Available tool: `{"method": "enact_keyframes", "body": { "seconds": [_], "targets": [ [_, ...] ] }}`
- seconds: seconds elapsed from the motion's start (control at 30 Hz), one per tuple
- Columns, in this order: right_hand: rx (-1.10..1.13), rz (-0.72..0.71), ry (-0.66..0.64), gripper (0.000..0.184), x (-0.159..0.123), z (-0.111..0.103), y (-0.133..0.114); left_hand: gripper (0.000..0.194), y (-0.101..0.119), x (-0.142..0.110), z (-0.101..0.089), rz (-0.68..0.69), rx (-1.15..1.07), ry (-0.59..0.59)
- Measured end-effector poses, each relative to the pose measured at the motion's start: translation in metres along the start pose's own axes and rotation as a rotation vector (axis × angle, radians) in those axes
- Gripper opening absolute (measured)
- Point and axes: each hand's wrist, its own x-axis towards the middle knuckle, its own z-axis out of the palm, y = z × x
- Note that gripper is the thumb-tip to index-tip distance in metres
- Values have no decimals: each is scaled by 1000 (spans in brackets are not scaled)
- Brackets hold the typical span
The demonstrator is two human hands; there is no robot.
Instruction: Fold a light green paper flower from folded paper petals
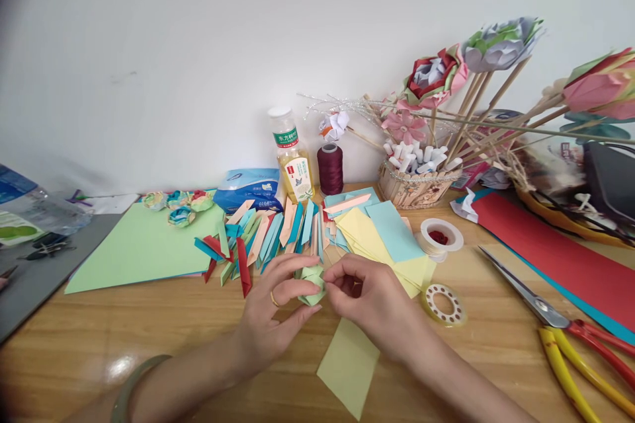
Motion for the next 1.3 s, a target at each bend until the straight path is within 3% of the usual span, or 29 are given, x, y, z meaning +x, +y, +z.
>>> {"method": "enact_keyframes", "body": {
  "seconds": [0.13,0.23,0.4,0.5,0.9,1.3],
  "targets": [
    [-185,-138,87,11,-3,4,1,22,-2,-3,3,8,63,-20],
    [-205,-172,117,13,-4,4,-1,22,-4,-7,4,-29,96,-49],
    [109,55,23,21,0,-3,-7,23,-6,-9,4,-32,89,-26],
    [260,170,33,21,2,-5,-8,23,-5,-9,4,-52,45,21],
    [195,110,-11,18,2,-1,0,24,-7,-13,5,-60,3,12],
    [404,216,-168,28,4,-2,2,23,-4,-13,4,-31,52,43]
  ]
}}
